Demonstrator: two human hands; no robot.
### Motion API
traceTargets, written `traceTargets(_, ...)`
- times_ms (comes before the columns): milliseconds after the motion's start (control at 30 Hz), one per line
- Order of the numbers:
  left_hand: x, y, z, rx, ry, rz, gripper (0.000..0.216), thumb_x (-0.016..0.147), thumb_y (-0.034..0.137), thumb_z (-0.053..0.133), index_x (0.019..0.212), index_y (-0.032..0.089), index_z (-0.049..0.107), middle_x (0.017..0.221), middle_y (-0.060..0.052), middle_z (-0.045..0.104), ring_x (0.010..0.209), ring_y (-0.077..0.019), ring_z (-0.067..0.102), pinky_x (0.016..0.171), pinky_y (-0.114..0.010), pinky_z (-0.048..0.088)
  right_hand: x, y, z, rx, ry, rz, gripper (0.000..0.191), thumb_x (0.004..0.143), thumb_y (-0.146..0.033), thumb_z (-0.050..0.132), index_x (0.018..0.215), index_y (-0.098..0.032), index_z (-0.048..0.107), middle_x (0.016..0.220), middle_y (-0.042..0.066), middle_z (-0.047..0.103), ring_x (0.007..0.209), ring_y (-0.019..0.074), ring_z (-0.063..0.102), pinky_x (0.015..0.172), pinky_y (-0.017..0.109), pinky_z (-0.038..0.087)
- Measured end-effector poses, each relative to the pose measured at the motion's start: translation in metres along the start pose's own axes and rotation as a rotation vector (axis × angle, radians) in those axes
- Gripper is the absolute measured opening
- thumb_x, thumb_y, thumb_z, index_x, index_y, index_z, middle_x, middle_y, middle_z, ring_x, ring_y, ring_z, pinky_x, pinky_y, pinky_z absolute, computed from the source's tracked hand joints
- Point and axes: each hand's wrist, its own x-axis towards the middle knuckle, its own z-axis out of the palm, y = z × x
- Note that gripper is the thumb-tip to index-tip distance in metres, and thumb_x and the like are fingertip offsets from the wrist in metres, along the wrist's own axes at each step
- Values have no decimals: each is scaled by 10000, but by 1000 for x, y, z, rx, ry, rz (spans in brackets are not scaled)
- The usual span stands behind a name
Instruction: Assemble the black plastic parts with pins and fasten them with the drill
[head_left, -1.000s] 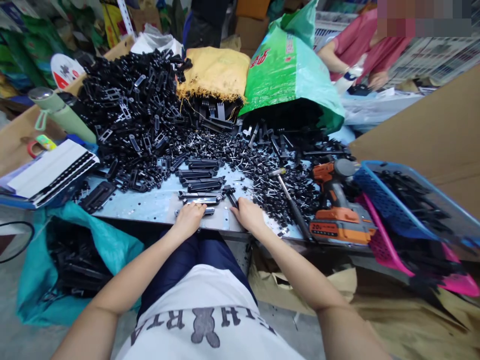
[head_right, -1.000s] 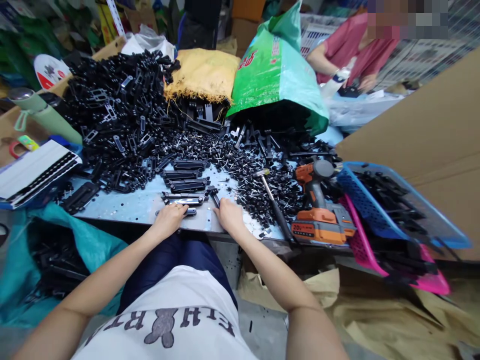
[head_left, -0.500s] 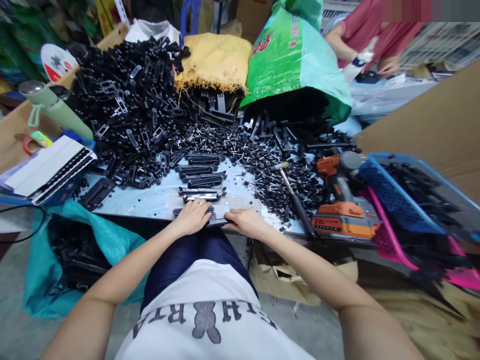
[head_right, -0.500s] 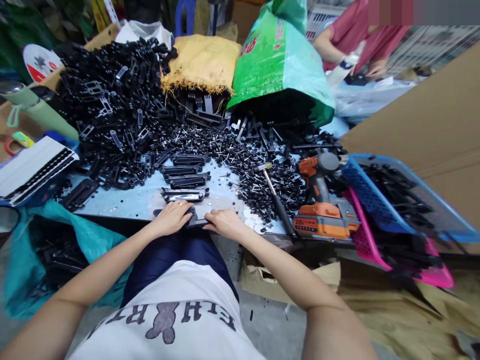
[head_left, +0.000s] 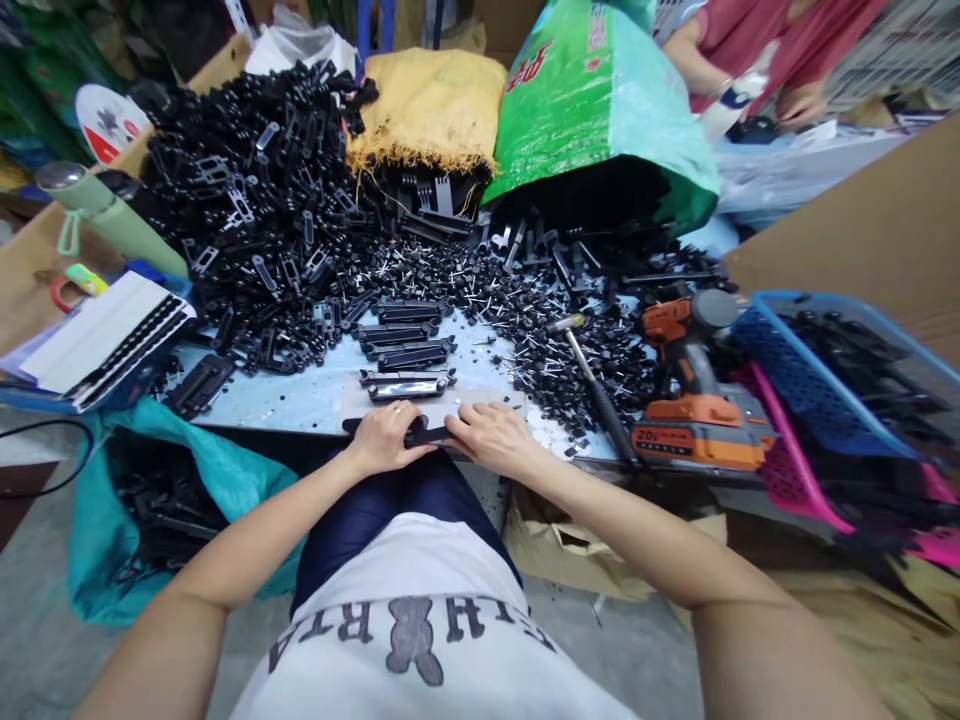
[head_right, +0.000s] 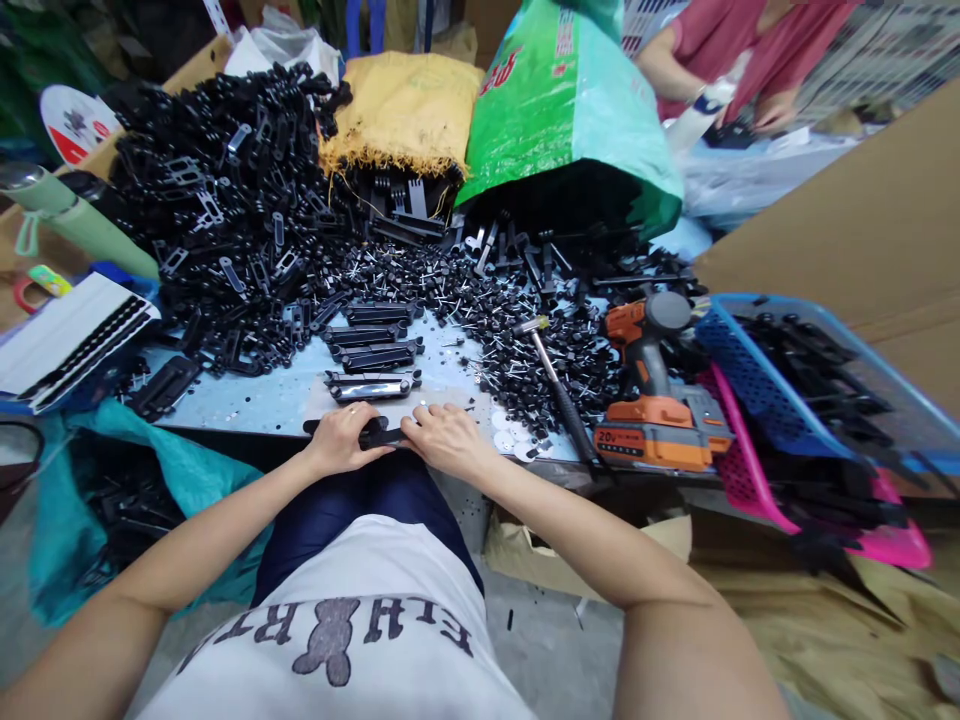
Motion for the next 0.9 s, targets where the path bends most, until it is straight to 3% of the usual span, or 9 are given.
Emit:
traceTargets(100, 1, 6, -5, 17, -86, 3, 442, 777, 570, 545, 969, 172, 534, 883, -76, 600, 862, -228, 587, 726, -335, 471, -2, 11, 14, 3, 51, -51, 367, 939, -452, 323, 982, -190, 577, 893, 81, 599, 803, 180, 523, 689, 290, 304)
traceTargets(200, 23, 22, -10, 50, -103, 61, 446, 814, 528, 522, 1092, 179, 507, 1068, -109, 589, 1038, -258, 529, 857, -374, 436, -6, 23, 34, 33, 133, -61, 392, 931, -469, 339, 942, -175, 599, 893, 81, 599, 836, 190, 514, 703, 298, 305)
traceTargets(267, 57, 34, -7, 89, -69, 89, 374, 890, 409, 441, 1181, 175, 472, 1178, -115, 552, 1127, -258, 473, 915, -390, 395, -10, 27, 46, 68, 184, -34, 412, 922, -485, 350, 935, -168, 613, 889, 84, 598, 844, 193, 507, 715, 303, 311)
traceTargets(433, 168, 43, 26, 106, -89, -12, 306, 850, 46, 385, 1092, 116, 558, 1031, -126, 597, 986, -224, 553, 759, -311, 440, -23, 23, 56, 138, 208, 42, 412, 911, -498, 371, 981, -182, 625, 890, 67, 610, 841, 190, 506, 736, 309, 343)
traceTargets(567, 207, 40, 44, 56, -50, -36, 221, 832, 14, 397, 835, 44, 615, 883, -125, 618, 840, -165, 607, 694, -244, 440, -24, 37, 41, 131, 253, 217, 393, 952, -405, 309, 1023, -174, 618, 954, 80, 613, 891, 198, 499, 783, 312, 364)
traceTargets(633, 203, 38, 39, 27, 6, -45, 224, 839, 27, 391, 812, 44, 613, 845, -104, 622, 794, -142, 613, 689, -231, 443, -14, 56, 33, 109, 287, 342, 397, 963, -328, 269, 1035, -141, 612, 972, 115, 604, 911, 217, 484, 798, 329, 365)
traceTargets(733, 171, 29, 12, -29, 128, -68, 175, 848, 100, 452, 912, 80, 613, 917, -84, 631, 845, -140, 610, 756, -239, 458, 12, 87, 25, 68, 259, 453, 327, 933, -282, 342, 1078, -143, 600, 1005, 140, 594, 955, 248, 466, 800, 351, 368)
traceTargets(833, 115, 9, -19, -85, 267, -138, 194, 880, 211, 467, 978, 115, 604, 964, -67, 635, 891, -128, 605, 811, -234, 471, 35, 104, 21, 75, 166, 428, 274, 890, -202, 391, 1001, -140, 634, 951, 141, 613, 960, 257, 485, 804, 361, 379)
traceTargets(900, 70, -6, -32, -108, 353, -222, 240, 904, 244, 426, 1002, 108, 596, 962, -82, 642, 852, -126, 618, 771, -242, 500, 42, 103, 19, 158, 214, 401, 265, 873, -172, 392, 927, -139, 649, 916, 128, 621, 932, 235, 517, 817, 349, 395)
